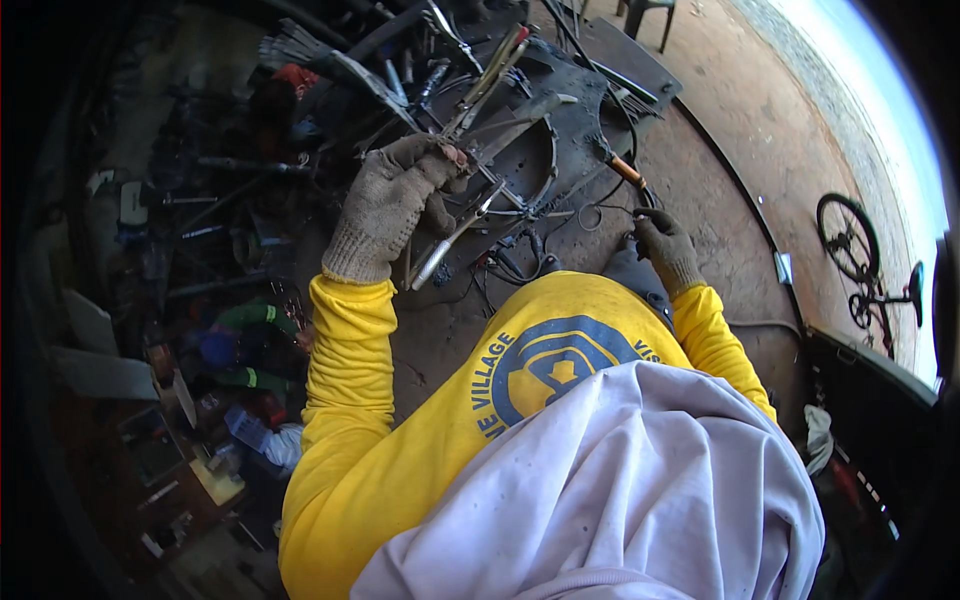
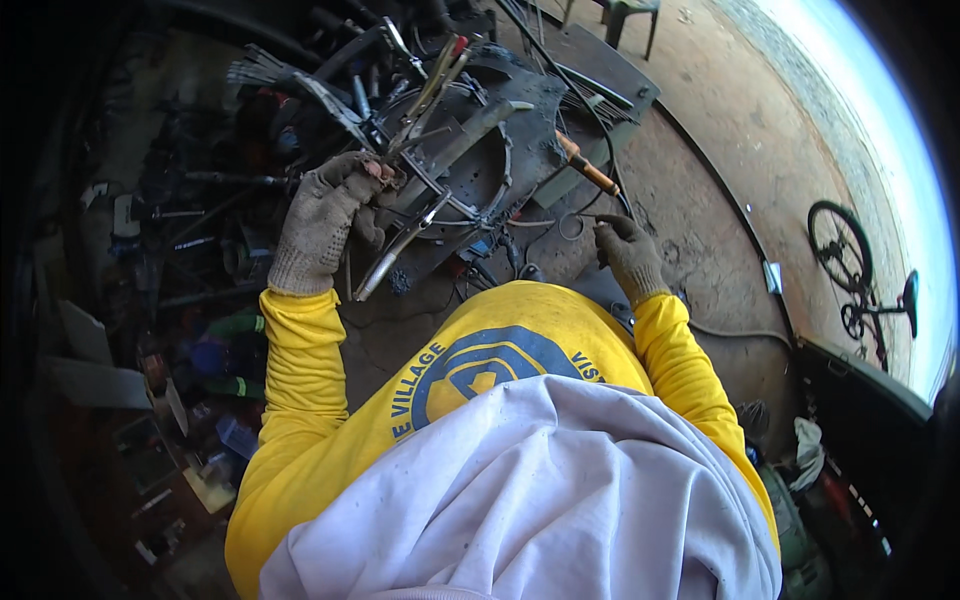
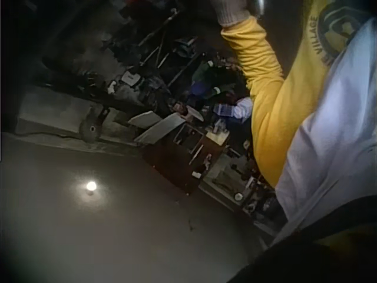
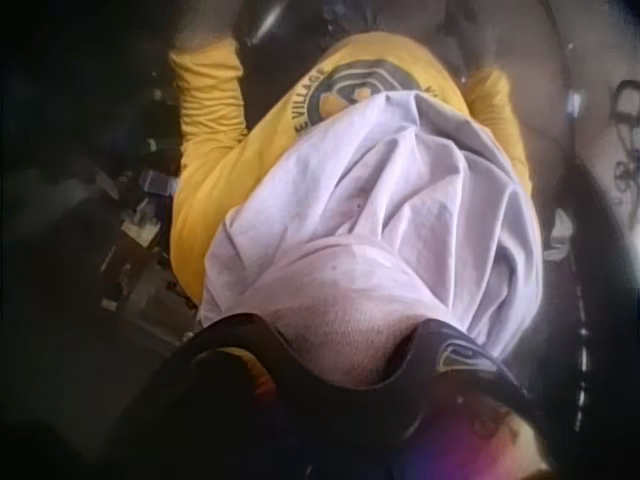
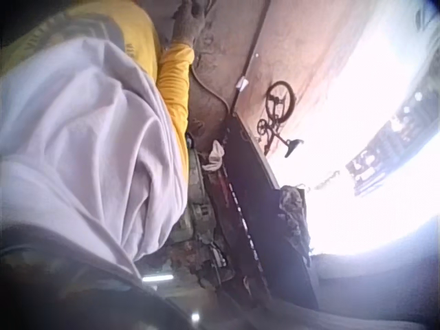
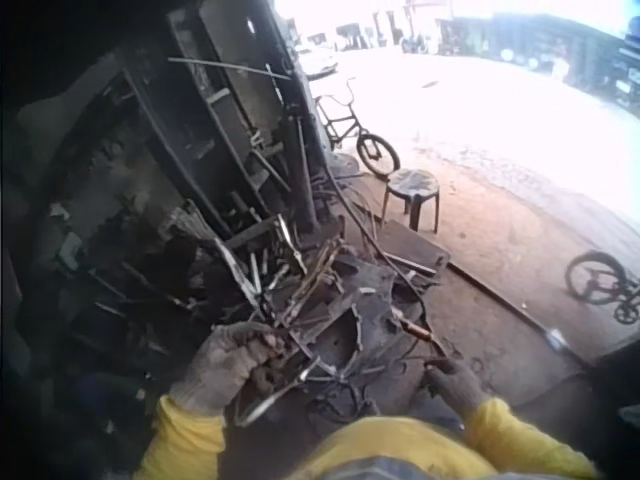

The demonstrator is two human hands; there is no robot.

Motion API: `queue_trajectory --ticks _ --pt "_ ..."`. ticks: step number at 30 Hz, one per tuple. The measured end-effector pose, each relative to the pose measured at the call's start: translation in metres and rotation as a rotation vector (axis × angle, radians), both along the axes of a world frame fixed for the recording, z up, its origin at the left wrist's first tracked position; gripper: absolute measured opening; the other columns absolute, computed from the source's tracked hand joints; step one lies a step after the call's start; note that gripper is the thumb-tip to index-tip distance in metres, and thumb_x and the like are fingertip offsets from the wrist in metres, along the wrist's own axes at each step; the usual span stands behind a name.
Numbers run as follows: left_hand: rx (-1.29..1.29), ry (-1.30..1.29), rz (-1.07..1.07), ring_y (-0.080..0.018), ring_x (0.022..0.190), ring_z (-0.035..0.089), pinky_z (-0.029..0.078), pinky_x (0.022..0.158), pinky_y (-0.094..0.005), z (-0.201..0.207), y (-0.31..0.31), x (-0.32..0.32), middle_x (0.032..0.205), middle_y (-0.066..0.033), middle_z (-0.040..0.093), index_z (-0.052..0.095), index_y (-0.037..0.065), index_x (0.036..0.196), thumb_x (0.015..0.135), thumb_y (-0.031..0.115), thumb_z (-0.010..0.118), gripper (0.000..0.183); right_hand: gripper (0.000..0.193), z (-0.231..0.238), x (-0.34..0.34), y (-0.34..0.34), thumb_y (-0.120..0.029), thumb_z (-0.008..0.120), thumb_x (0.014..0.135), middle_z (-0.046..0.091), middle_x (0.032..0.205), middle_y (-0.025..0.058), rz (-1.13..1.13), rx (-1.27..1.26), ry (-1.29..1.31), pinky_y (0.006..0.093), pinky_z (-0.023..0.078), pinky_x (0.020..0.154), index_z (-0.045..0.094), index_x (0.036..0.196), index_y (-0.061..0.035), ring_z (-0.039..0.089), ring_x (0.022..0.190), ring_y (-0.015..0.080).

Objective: The person uses an angle grinder to smooth the edges of metal plates and uses a welding tool to join pieces of a metal frame together.

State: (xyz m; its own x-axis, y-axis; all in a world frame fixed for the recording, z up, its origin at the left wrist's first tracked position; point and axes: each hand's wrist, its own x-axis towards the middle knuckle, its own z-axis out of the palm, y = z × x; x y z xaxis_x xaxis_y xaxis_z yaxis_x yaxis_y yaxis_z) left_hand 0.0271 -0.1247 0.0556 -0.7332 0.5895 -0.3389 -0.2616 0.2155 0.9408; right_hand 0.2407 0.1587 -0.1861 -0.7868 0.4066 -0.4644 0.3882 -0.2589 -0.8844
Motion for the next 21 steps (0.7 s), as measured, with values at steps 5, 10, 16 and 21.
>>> queue_trajectory --ticks 5,10,16,21 --pt "0.194 -0.06 0.152 -0.0112 0.076 0.068 0.052 0.053 -0.0204 0.0 0.003 0.022 0.099 -0.0076 0.073 0.069 0.004 0.101 0.094 0.016 0.072 0.014 0.027 -0.006 -0.01 0.017 -0.022 0.063 0.099 0.063 0.081 0.0004 0.146 0.047 -0.077 0.0266 0.047 0.059 0.07 0.118 -0.0037 0.057 0.067 0.0096" --pt "0.162 -0.039 0.276 -0.0113 0.073 0.067 0.05 0.052 -0.0209 0.02 0.023 0.05 0.097 -0.0073 0.073 0.07 0.004 0.103 0.093 0.017 0.074 0.017 0.03 -0.013 -0.026 0.055 -0.025 0.063 0.098 0.064 0.083 -0.0007 0.29 0.076 -0.138 0.0273 0.047 0.063 0.07 0.119 -0.0052 0.058 0.069 0.01" --pt "-0.208 0.219 0.257 -0.0125 0.08 0.064 0.05 0.06 -0.0248 0.046 0.055 0.101 0.093 -0.0075 0.069 0.068 -0.002 0.108 0.094 0.026 0.073 0.031 0.05 -0.063 -0.032 0.117 -0.038 0.069 0.093 0.073 0.104 0.0124 0.418 0.289 -0.17 0.0342 0.053 0.08 0.065 0.128 -0.0026 0.069 0.09 0.0215" --pt "-0.371 0.233 0.097 -0.0155 0.09 0.069 0.056 0.076 -0.0259 -0.001 0.078 0.149 0.103 -0.0083 0.071 0.069 0.002 0.11 0.098 0.017 0.067 0.019 0.078 -0.098 -0.075 0.134 -0.057 0.072 0.084 0.07 0.12 0.0215 0.589 0.516 -0.21 0.0391 0.052 0.092 0.057 0.138 -0.0033 0.068 0.11 0.031"
